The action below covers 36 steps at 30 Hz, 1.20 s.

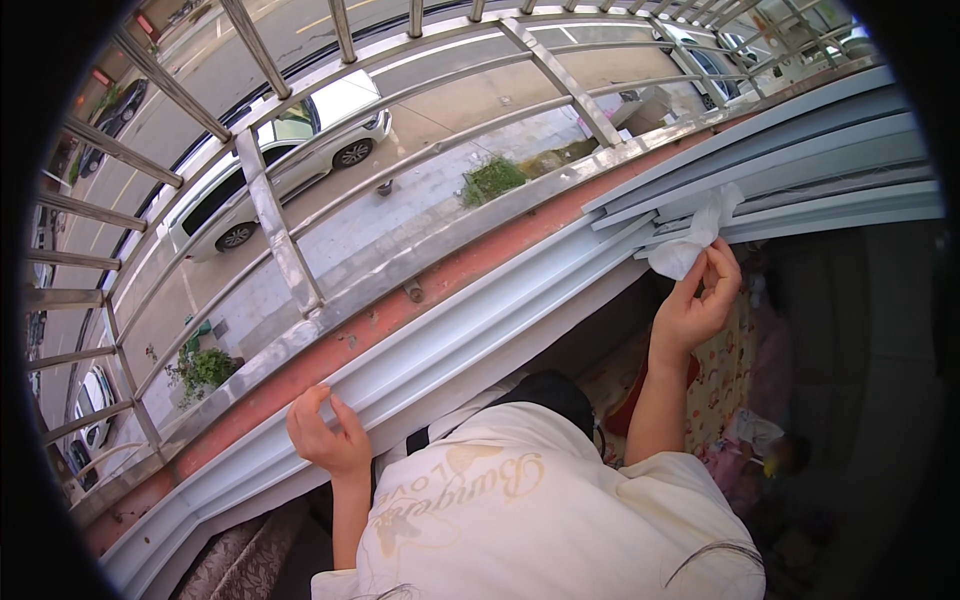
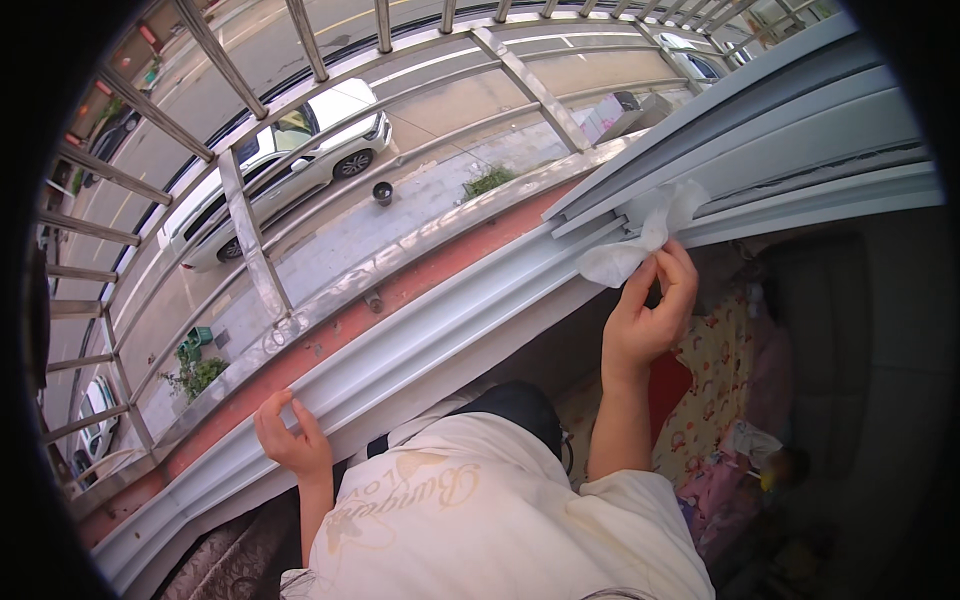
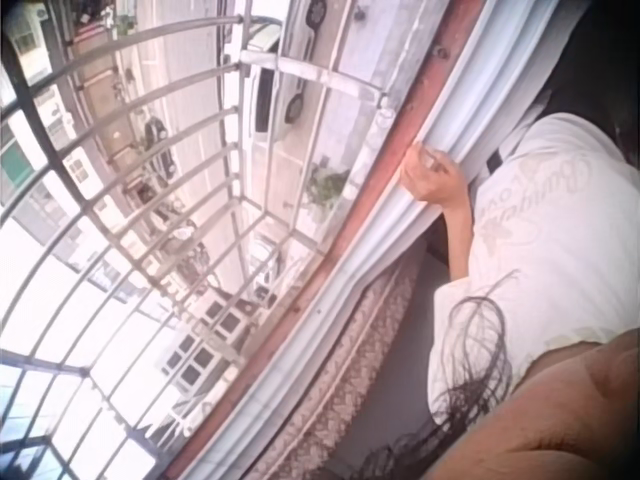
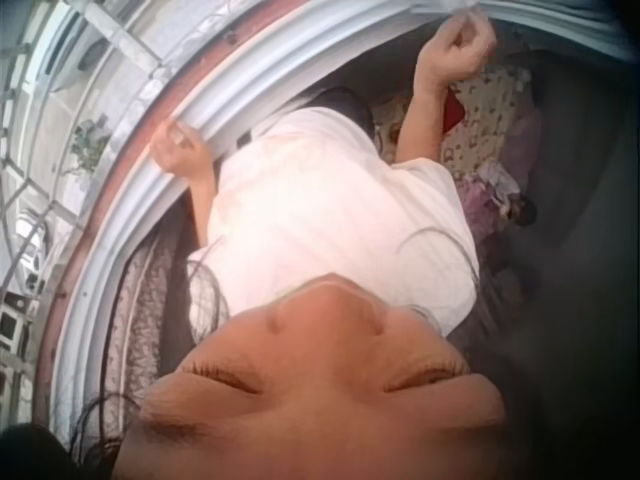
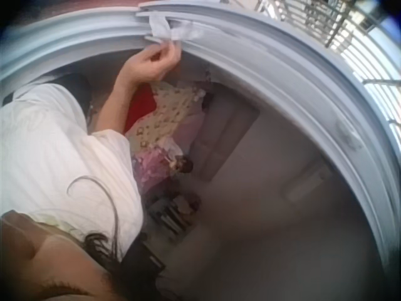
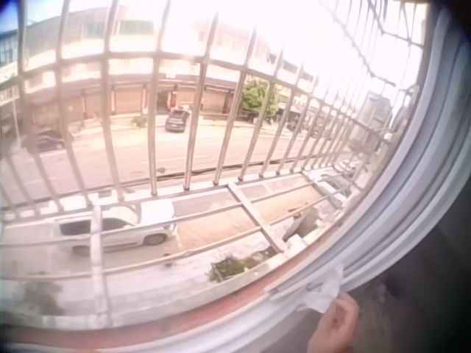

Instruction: The person wipes the window frame and glass with a white tissue, moving along the lower and side edges of the window. The person folds the tissue and continues wiping different sections of the frame and glass.

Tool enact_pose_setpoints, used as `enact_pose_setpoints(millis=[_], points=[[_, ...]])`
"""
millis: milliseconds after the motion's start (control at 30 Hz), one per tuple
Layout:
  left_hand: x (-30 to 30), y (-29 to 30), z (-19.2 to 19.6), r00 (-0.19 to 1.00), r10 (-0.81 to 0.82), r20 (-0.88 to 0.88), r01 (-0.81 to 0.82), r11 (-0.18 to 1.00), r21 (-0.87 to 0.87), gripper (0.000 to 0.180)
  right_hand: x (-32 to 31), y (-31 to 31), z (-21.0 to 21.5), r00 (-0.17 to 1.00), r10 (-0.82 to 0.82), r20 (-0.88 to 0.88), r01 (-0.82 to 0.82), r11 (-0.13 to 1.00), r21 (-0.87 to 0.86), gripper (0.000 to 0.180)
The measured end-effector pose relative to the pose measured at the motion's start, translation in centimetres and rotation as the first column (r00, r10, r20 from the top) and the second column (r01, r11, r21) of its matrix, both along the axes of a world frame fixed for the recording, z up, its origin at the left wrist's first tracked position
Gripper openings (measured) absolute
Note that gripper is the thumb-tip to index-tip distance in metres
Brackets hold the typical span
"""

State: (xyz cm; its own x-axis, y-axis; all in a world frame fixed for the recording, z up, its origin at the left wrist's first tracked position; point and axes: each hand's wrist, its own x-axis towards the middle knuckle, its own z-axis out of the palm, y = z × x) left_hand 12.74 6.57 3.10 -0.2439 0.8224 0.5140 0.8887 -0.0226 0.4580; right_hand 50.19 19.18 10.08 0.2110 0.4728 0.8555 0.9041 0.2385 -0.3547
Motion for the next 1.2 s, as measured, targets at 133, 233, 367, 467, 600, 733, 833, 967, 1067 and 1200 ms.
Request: enact_pose_setpoints(millis=[133, 233, 367, 467, 600, 733, 833, 967, 1067, 1200], points=[[-0.1, 0.0, 0.1, 1.0, 0.001, 0.001, -0.001, 1.0, -0.004, 0.015, -0.4, 0.8, -1.9, 0.995, -0.008, 0.099, 0.053, 0.886, -0.46, 0.012], [-0.1, 0.1, 0.1, 1.0, -0.006, 0.002, 0.006, 1.0, -0.002, 0.015, -1.2, 2.3, -4.2, 0.996, -0.057, 0.068, 0.086, 0.81, -0.58, 0.016], [0.0, 0.1, 0.1, 1.0, -0.008, 0.0, 0.008, 1.0, -0.005, 0.015, -1.6, 4.2, -5.8, 0.957, -0.128, 0.262, 0.282, 0.636, -0.718, 0.024], [-0.2, -0.1, -0.1, 1.0, 0.001, 0.007, -0.001, 1.0, -0.023, 0.019, -1.6, 3.9, -6.3, 0.895, 0.005, 0.447, 0.338, 0.645, -0.685, 0.027], [-0.2, -0.1, -0.3, 1.0, -0.002, -0.006, 0.002, 1.0, -0.013, 0.021, -1.7, 3.0, -3.2, 0.816, 0.133, 0.563, 0.377, 0.616, -0.692, 0.031], [-0.1, -0.1, -0.2, 1.0, -0.007, 0.0, 0.007, 1.0, -0.012, 0.019, -0.8, 3.4, -2.3, 0.712, 0.173, 0.68, 0.462, 0.614, -0.64, 0.041], [-0.1, 0.0, -0.1, 1.0, -0.021, 0.005, 0.021, 1.0, -0.009, 0.017, 0.5, 4.5, -4.3, 0.627, 0.227, 0.745, 0.553, 0.544, -0.632, 0.045], [-0.3, 0.0, 0.0, 0.999, -0.032, -0.002, 0.032, 0.999, -0.01, 0.021, 1.0, 5.8, -5.7, 0.692, 0.221, 0.687, 0.562, 0.434, -0.705, 0.046], [-0.4, 0.0, -0.1, 0.999, -0.032, -0.006, 0.032, 0.999, -0.014, 0.023, 1.1, 6.0, -6.2, 0.695, 0.228, 0.682, 0.551, 0.44, -0.709, 0.045], [-0.4, 0.0, -0.2, 0.999, -0.038, 0.002, 0.038, 0.999, -0.007, 0.024, 1.0, 6.5, -4.7, 0.626, 0.412, 0.662, 0.576, 0.329, -0.749, 0.041]])
